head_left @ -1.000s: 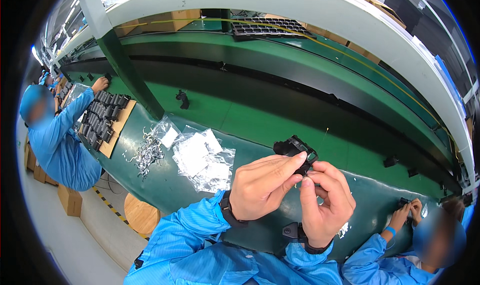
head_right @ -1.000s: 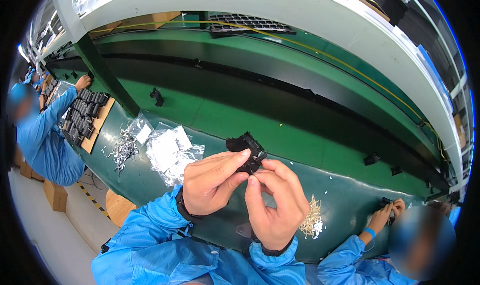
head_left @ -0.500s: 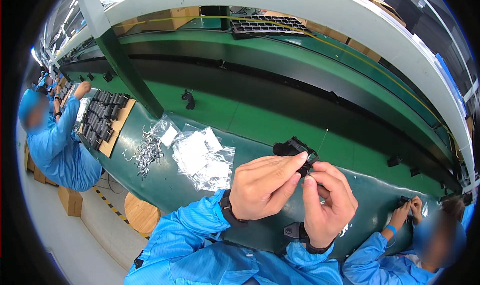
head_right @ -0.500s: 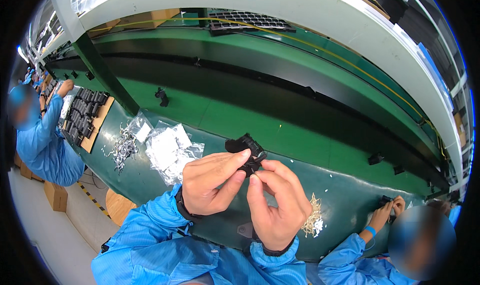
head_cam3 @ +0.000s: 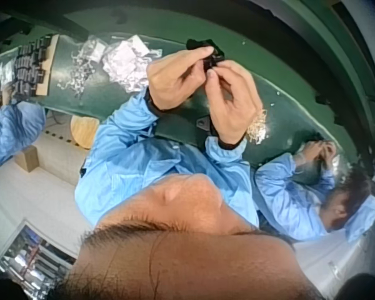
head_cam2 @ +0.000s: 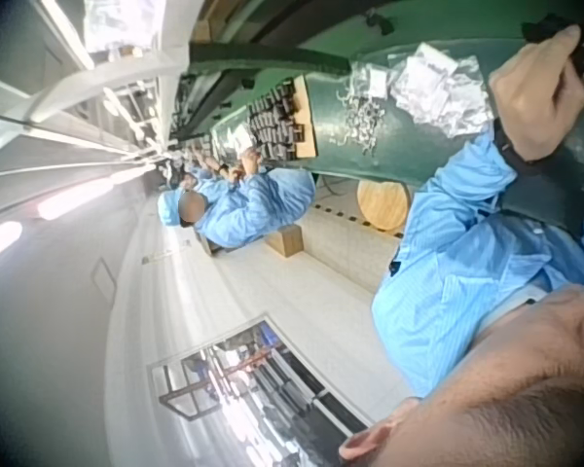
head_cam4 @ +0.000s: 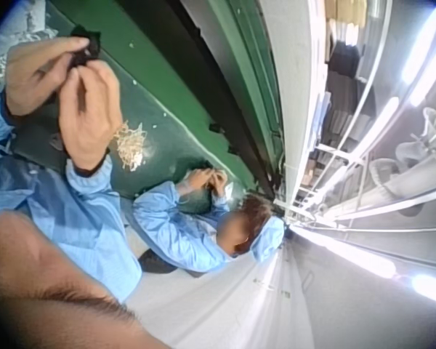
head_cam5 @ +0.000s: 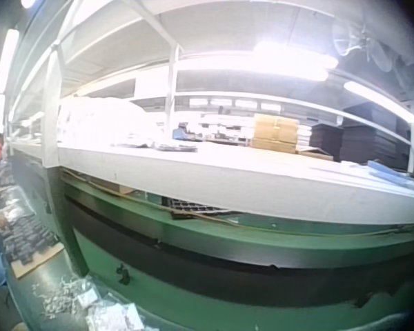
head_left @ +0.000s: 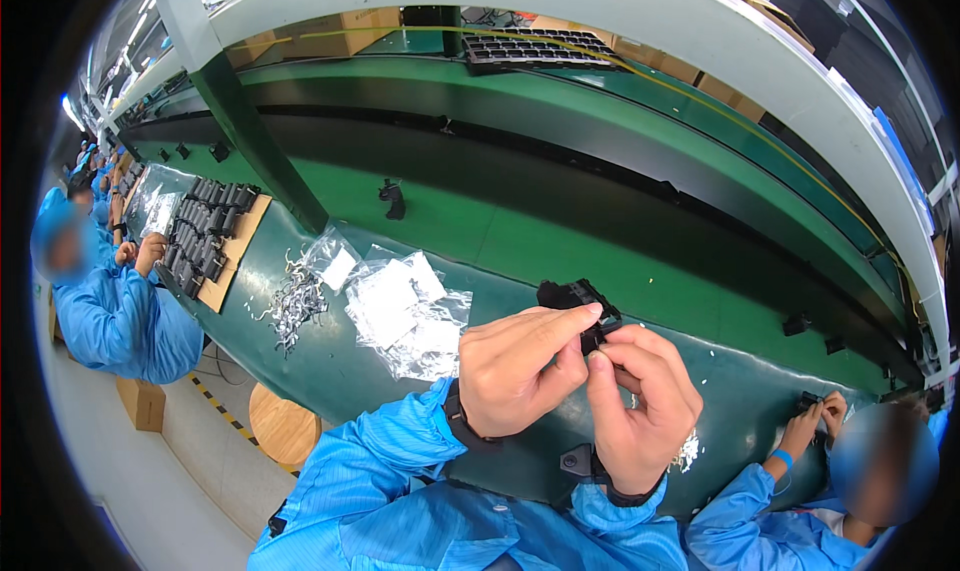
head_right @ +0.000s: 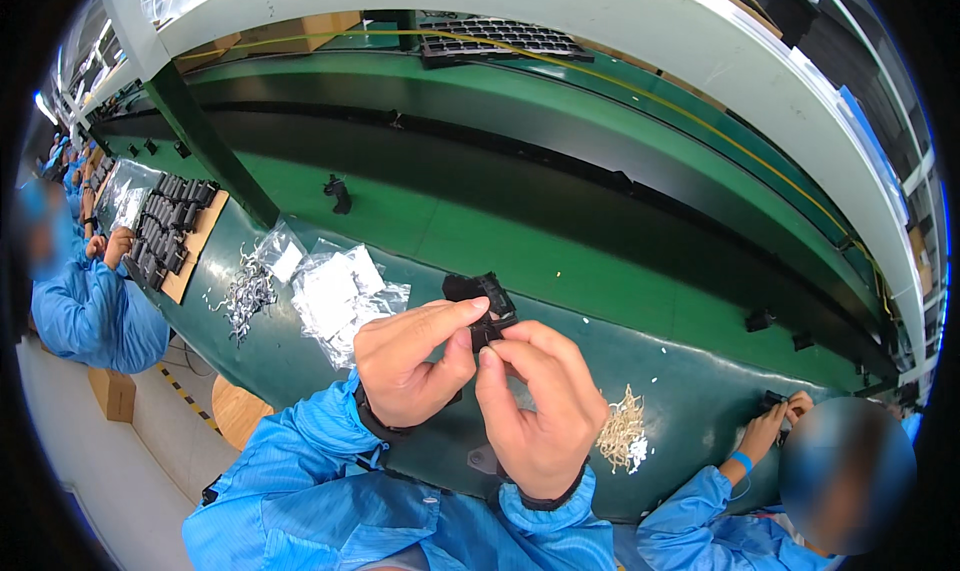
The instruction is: Inserting small metal pins into black plastic housings on an assembly line.
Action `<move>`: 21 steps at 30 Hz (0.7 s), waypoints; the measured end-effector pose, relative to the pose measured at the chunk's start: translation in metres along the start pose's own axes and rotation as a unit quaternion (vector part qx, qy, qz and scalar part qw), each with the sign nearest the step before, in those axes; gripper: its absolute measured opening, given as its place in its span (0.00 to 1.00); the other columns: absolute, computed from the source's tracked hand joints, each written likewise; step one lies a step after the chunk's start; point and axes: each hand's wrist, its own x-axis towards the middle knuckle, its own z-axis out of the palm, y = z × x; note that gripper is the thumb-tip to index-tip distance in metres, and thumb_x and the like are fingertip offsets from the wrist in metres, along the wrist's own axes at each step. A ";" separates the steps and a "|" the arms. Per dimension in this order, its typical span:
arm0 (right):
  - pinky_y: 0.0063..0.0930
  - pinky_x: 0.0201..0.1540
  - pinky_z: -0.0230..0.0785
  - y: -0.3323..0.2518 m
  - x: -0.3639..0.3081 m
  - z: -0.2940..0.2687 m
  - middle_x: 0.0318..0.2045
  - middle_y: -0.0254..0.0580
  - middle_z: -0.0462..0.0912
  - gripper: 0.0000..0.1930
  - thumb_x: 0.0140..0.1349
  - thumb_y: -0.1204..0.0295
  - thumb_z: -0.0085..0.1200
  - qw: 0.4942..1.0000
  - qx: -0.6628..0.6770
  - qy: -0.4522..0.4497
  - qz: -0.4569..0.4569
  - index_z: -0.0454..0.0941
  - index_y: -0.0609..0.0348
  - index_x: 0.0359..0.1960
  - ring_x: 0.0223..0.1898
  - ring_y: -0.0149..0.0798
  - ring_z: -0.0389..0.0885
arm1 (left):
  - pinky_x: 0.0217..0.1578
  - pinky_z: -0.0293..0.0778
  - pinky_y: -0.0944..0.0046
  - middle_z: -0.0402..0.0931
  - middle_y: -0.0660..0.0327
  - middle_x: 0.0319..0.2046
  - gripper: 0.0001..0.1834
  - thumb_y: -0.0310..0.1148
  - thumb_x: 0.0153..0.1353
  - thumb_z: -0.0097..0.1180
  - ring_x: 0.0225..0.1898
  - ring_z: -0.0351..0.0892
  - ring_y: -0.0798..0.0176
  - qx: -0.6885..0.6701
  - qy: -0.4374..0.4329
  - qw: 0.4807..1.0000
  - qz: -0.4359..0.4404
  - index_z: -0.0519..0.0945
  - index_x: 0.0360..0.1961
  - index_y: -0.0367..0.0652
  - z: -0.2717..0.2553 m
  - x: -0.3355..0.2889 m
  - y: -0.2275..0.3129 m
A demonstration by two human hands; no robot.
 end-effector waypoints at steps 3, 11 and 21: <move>0.28 0.37 0.84 0.000 0.000 0.002 0.42 0.49 0.86 0.08 0.56 0.85 0.67 1.000 -0.001 -0.004 0.000 0.84 0.67 0.37 0.36 0.39 0.89 | 0.38 0.86 0.58 0.87 0.47 0.34 0.17 0.15 0.55 0.61 0.35 0.91 0.50 0.001 0.012 1.000 0.007 0.85 0.48 0.32 0.001 0.001 0.001; 0.29 0.38 0.85 0.001 0.000 0.004 0.42 0.50 0.84 0.07 0.57 0.84 0.67 1.000 0.003 -0.006 0.007 0.83 0.68 0.37 0.37 0.40 0.89 | 0.51 0.84 0.47 0.89 0.50 0.37 0.18 0.15 0.54 0.61 0.39 0.91 0.51 0.012 0.014 1.000 0.015 0.86 0.47 0.34 0.002 -0.002 0.000; 0.29 0.38 0.85 0.003 0.002 0.005 0.41 0.49 0.83 0.07 0.58 0.85 0.66 1.000 0.008 -0.004 0.015 0.82 0.70 0.37 0.36 0.39 0.88 | 0.51 0.85 0.47 0.88 0.49 0.38 0.19 0.14 0.54 0.61 0.41 0.91 0.50 0.017 0.004 1.000 0.021 0.86 0.48 0.33 0.003 0.000 0.002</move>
